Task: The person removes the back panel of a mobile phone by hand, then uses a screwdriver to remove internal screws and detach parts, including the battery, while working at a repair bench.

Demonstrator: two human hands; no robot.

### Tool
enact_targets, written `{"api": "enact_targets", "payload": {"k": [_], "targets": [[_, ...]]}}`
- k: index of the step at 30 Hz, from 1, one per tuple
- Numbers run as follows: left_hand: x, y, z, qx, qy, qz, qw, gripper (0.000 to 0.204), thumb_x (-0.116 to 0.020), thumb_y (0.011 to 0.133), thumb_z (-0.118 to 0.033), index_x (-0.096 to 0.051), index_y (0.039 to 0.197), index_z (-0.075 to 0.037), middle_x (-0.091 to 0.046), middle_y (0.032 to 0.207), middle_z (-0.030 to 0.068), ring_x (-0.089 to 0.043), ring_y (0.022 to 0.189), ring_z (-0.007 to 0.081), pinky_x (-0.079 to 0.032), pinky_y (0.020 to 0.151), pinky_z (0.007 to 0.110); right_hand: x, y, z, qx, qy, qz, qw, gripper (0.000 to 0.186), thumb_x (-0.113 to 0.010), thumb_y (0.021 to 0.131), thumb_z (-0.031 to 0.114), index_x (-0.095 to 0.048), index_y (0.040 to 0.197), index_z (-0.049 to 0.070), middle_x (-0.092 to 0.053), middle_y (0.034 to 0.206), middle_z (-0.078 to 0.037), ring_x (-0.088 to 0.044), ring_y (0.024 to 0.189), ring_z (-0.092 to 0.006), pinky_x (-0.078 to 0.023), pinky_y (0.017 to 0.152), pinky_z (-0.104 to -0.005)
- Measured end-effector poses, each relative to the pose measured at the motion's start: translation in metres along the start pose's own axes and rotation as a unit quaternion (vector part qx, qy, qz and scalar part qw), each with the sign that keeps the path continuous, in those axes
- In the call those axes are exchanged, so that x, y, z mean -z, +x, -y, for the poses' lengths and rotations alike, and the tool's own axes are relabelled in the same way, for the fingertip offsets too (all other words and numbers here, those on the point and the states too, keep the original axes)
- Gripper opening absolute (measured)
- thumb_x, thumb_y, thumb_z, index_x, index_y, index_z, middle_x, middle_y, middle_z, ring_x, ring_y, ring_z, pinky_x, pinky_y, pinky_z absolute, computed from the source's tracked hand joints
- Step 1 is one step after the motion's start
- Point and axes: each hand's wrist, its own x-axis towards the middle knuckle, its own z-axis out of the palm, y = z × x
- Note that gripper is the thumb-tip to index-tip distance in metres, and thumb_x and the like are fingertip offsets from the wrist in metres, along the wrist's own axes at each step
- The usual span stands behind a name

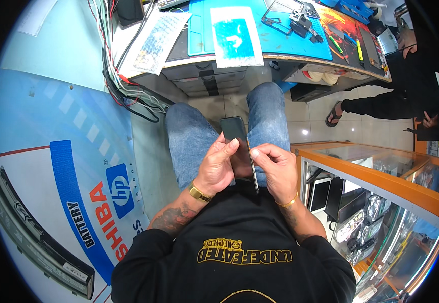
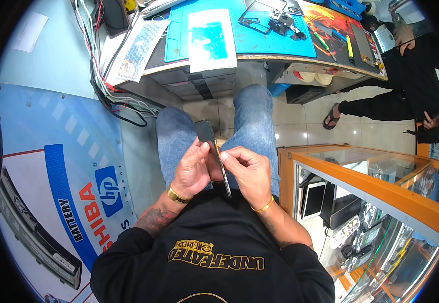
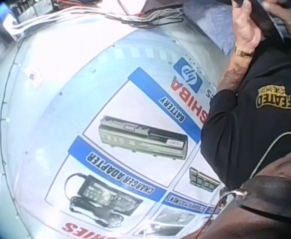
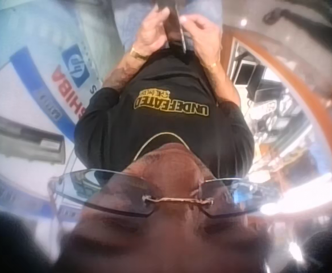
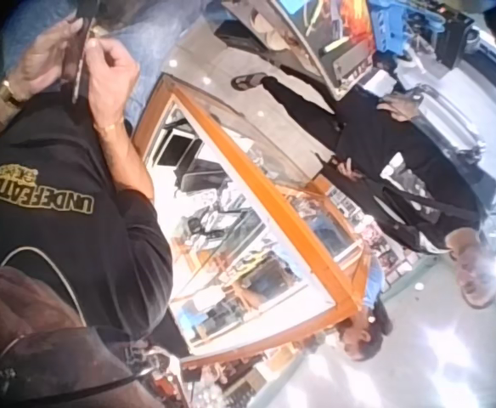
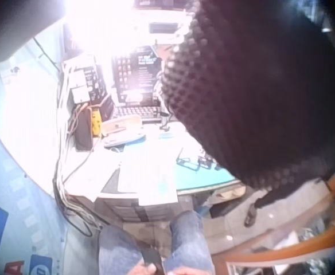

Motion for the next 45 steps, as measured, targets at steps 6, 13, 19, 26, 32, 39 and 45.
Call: {"api": "enact_targets", "payload": {"k": [6,13,19,26,32,39,45], "targets": [[0.000,0.001,0.002,-0.005,0.004,0.004,1.000,0.023,-0.065,0.094,-0.017,-0.056,0.114,-0.012,-0.063,0.103,-0.0017,-0.059,0.100,0.0107,-0.047,0.091,0.030,0.002,0.001,-0.001,0.002,-0.009,-0.001,1.000,0.010,-0.069,0.090,0.007,-0.072,0.093,-0.003,-0.068,0.080,0.001,-0.056,0.073,-0.0020,-0.047,0.066,-0.0191],[-0.001,0.001,0.001,-0.012,0.008,-0.001,1.000,0.022,-0.064,0.094,-0.016,-0.056,0.114,-0.012,-0.063,0.103,-0.0013,-0.059,0.100,0.0105,-0.046,0.092,0.029,0.002,0.000,-0.001,0.001,-0.014,-0.004,1.000,0.010,-0.069,0.089,0.007,-0.072,0.091,-0.003,-0.067,0.078,0.002,-0.056,0.072,-0.0017,-0.046,0.065,-0.0190],[0.001,0.001,0.003,-0.018,0.017,0.002,1.000,0.022,-0.063,0.094,-0.017,-0.054,0.114,-0.011,-0.064,0.103,-0.0006,-0.060,0.098,0.0121,-0.047,0.090,0.030,0.001,-0.001,0.001,0.005,-0.004,-0.005,1.000,0.010,-0.069,0.089,0.006,-0.072,0.092,-0.003,-0.067,0.080,0.001,-0.057,0.073,-0.0022,-0.047,0.066,-0.0191],[0.005,0.004,0.006,-0.040,0.017,-0.010,0.999,0.021,-0.060,0.096,-0.016,-0.053,0.115,-0.011,-0.064,0.102,0.0005,-0.062,0.098,0.0151,-0.048,0.091,0.033,0.001,0.003,-0.003,0.014,0.017,0.003,1.000,0.009,-0.069,0.090,0.006,-0.071,0.092,-0.003,-0.066,0.078,0.002,-0.055,0.072,-0.0020,-0.046,0.063,-0.0191],[-0.003,0.005,0.005,-0.042,0.037,-0.014,0.998,0.022,-0.060,0.095,-0.015,-0.053,0.115,-0.012,-0.063,0.105,0.0004,-0.062,0.099,0.0157,-0.049,0.091,0.033,0.004,0.004,-0.009,0.033,-0.028,-0.001,0.999,0.013,-0.070,0.089,0.010,-0.071,0.090,-0.003,-0.068,0.076,0.000,-0.055,0.071,-0.0024,-0.046,0.061,-0.0205],[-0.010,0.008,0.001,-0.032,0.031,0.012,0.999,0.018,-0.061,0.095,-0.015,-0.055,0.111,-0.012,-0.064,0.103,-0.0008,-0.060,0.099,0.0119,-0.048,0.090,0.031,0.005,0.008,-0.005,0.019,0.009,0.005,1.000,0.014,-0.069,0.090,0.011,-0.071,0.091,-0.003,-0.067,0.075,0.001,-0.054,0.070,-0.0015,-0.044,0.059,-0.0195],[-0.010,0.006,-0.001,-0.033,0.027,0.002,0.999,0.019,-0.062,0.095,-0.016,-0.055,0.113,-0.013,-0.064,0.104,-0.0007,-0.061,0.100,0.0128,-0.048,0.091,0.032,0.005,0.010,-0.009,0.020,0.004,0.013,1.000,0.014,-0.069,0.091,0.010,-0.071,0.091,-0.003,-0.066,0.076,0.002,-0.054,0.070,-0.0013,-0.044,0.059,-0.0193]]}}
